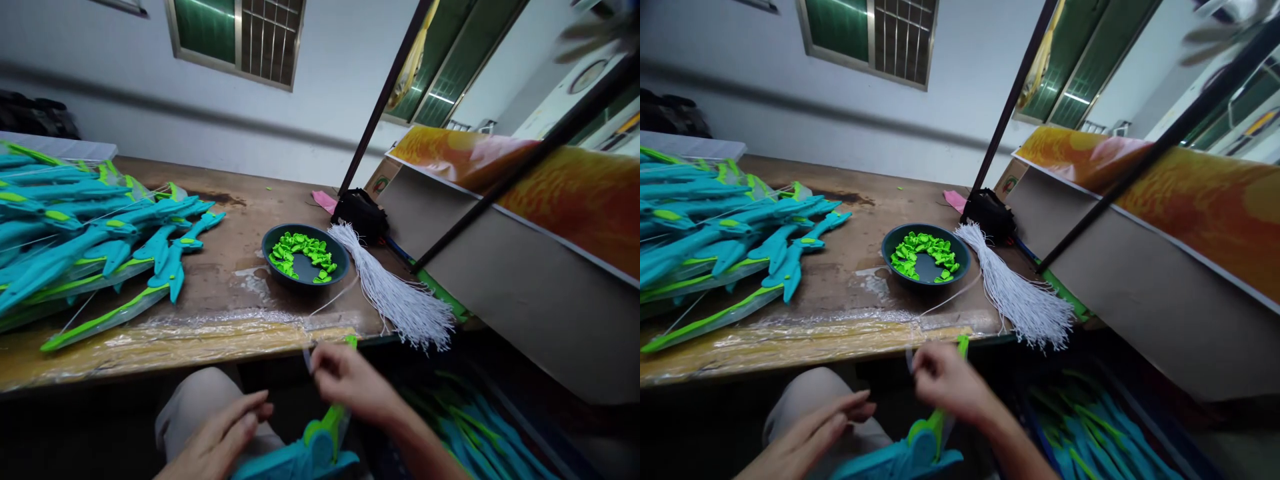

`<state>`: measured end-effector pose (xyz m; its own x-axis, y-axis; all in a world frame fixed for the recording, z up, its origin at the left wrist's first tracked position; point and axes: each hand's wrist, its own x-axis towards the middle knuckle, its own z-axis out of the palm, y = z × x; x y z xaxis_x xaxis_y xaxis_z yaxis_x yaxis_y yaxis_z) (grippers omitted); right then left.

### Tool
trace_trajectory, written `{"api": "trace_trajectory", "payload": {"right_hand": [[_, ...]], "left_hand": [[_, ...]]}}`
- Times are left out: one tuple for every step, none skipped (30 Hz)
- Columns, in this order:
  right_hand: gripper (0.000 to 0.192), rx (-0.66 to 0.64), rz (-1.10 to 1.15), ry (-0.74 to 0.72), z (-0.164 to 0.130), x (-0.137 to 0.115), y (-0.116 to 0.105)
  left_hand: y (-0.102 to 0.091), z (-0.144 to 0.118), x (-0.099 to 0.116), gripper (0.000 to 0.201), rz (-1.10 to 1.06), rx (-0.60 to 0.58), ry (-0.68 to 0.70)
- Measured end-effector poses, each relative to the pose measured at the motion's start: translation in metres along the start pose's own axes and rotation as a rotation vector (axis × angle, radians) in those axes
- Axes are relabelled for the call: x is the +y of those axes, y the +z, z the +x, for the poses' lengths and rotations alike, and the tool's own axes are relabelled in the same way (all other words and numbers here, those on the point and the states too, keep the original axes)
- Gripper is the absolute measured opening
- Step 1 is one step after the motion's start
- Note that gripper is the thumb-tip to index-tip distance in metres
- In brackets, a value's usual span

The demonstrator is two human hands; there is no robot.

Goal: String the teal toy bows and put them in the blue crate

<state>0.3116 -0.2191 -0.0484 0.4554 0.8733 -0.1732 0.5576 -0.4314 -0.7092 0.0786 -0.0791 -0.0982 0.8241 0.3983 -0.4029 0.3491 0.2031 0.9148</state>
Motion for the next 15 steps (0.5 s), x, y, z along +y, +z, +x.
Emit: {"api": "trace_trajectory", "payload": {"right_hand": [[0.016, -0.092, 0.066, -0.072, -0.012, -0.009, 0.021], [0.015, -0.208, 0.192, -0.15, -0.022, -0.013, 0.039], [0.012, -0.343, 0.293, -0.159, -0.029, -0.015, 0.054], [0.008, -0.45, 0.395, -0.134, -0.034, -0.014, 0.064], [0.005, -0.52, 0.5, -0.079, -0.037, -0.011, 0.069], [0.004, -0.538, 0.606, -0.009, -0.038, -0.008, 0.069], [0.011, -0.5, 0.727, 0.048, -0.036, -0.006, 0.065], [0.021, -0.434, 0.861, 0.083, -0.033, -0.004, 0.058], [0.033, -0.357, 0.993, 0.099, -0.029, -0.003, 0.05], [0.044, -0.289, 1.115, 0.108, -0.023, -0.004, 0.042], [0.051, -0.236, 1.209, 0.122, -0.016, -0.005, 0.034], [0.053, -0.189, 1.274, 0.138, -0.008, -0.007, 0.026], [0.049, -0.14, 1.316, 0.152, -0.001, -0.008, 0.02], [0.044, -0.075, 1.342, 0.154, 0.007, -0.01, 0.013], [0.04, 0.004, 1.359, 0.139, 0.014, -0.01, 0.006]], "left_hand": [[0.01, 0.008, 0.011, 0.066, -0.188, -0.047, -0.042], [0.018, 0.015, 0.021, 0.068, -0.372, -0.101, -0.07], [0.025, 0.022, 0.029, 0.065, -0.537, -0.135, -0.087], [0.031, 0.027, 0.036, 0.059, -0.662, -0.145, -0.095], [0.034, 0.031, 0.041, 0.052, -0.734, -0.147, -0.101], [0.035, 0.032, 0.045, 0.045, -0.748, -0.154, -0.104], [0.036, 0.031, 0.048, 0.04, -0.702, -0.185, -0.098], [0.035, 0.029, 0.052, 0.04, -0.603, -0.257, -0.086], [0.034, 0.027, 0.055, 0.042, -0.465, -0.355, -0.074], [0.033, 0.024, 0.058, 0.043, -0.302, -0.461, -0.065], [0.033, 0.022, 0.061, 0.045, -0.141, -0.549, -0.06], [0.034, 0.021, 0.063, 0.045, -0.007, -0.617, -0.068], [0.035, 0.021, 0.064, 0.044, 0.088, -0.664, -0.086], [0.036, 0.022, 0.064, 0.043, 0.15, -0.687, -0.104], [0.038, 0.023, 0.062, 0.042, 0.188, -0.699, -0.116]]}}
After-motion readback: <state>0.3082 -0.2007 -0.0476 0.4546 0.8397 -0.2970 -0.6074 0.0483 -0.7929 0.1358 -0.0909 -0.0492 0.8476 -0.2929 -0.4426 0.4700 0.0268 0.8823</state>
